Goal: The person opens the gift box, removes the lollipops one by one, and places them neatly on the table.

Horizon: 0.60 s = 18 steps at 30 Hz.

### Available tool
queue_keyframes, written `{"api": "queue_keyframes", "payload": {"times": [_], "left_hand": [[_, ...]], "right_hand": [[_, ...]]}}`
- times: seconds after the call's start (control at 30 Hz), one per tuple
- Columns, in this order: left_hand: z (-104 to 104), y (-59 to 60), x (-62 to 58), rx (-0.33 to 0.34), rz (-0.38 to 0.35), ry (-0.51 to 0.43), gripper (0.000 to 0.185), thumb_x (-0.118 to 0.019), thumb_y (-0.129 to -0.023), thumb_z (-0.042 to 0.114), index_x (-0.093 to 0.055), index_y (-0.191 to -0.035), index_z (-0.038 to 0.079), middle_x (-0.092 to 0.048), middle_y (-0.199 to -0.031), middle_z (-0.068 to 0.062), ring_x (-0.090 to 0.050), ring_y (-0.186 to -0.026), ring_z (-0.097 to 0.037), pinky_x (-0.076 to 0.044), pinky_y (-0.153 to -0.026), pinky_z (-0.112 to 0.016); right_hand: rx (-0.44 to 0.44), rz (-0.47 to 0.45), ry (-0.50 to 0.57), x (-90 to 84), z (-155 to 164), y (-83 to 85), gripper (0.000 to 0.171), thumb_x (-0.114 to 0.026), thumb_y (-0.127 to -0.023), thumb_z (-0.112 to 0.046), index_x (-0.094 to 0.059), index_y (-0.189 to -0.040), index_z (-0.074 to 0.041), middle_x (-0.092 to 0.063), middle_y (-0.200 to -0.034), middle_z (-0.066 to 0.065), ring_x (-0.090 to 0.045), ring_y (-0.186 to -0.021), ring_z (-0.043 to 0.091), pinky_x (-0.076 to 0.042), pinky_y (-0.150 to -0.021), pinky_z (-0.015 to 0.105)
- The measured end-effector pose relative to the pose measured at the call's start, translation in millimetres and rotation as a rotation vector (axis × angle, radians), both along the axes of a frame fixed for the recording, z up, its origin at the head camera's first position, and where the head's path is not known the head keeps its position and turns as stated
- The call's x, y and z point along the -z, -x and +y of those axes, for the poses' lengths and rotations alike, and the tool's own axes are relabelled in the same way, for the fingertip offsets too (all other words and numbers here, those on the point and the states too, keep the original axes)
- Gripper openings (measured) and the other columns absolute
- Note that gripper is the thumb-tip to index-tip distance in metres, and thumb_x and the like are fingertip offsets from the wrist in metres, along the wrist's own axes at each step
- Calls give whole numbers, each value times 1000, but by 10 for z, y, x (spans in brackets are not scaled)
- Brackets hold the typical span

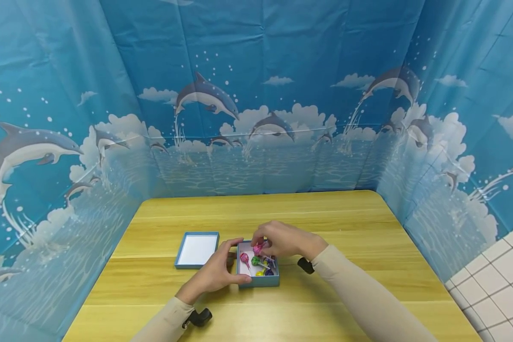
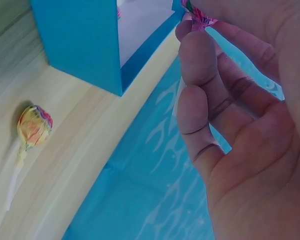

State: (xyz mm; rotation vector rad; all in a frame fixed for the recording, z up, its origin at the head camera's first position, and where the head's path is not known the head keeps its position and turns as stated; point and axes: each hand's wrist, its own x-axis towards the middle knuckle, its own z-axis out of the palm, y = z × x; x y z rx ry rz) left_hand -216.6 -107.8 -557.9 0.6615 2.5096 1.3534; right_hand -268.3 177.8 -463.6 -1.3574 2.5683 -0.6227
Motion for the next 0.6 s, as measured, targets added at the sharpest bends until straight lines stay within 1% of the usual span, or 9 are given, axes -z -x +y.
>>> {"api": "queue_keyframes", "payload": {"times": [0.17, 0.27, 0.4, 0.5, 0.6], "left_hand": [[8, -3, 4, -2, 4, -1, 117, -101, -93, 50, -33, -183, 17, -48, -177, -17, -65, -152, -35, -59, -122, -55], [11, -3, 9, -3, -4, -9, 116, -101, -93, 48, -33, -183, 17, -48, -177, -18, -65, -153, -36, -59, -123, -55], [12, -7, 9, -4, -12, -12, 117, -101, -93, 48, -33, -183, 17, -49, -175, -18, -65, -152, -36, -58, -124, -56], [13, -6, 2, -6, -15, -15, 117, -101, -93, 47, -33, -183, 16, -50, -174, -18, -65, -153, -36, -58, -124, -56], [15, -6, -7, -9, -19, -20, 117, -102, -93, 47, -33, -183, 15, -49, -175, -19, -64, -153, -37, -57, -125, -57]], "right_hand": [[18, 5, 28, -18, 73, 0, 22, -84, -107, -9, -87, -128, -13, -84, -120, 2, -59, -80, -1, -56, -76, 21], [33, 1, 34, -13, 125, 10, 21, -83, -108, -10, -87, -128, -16, -84, -120, 0, -59, -80, -1, -56, -74, 21], [42, -4, 53, 6, 204, 24, 19, -83, -110, -12, -87, -128, -16, -84, -123, 1, -62, -81, 1, -58, -74, 23], [56, -14, 67, 30, 269, 37, 19, -83, -110, -13, -87, -128, -16, -84, -124, 2, -66, -84, 4, -60, -76, 24], [77, -29, 72, 50, 334, 43, 19, -82, -110, -13, -87, -128, -17, -84, -125, 1, -70, -89, 7, -62, -79, 25]]}}
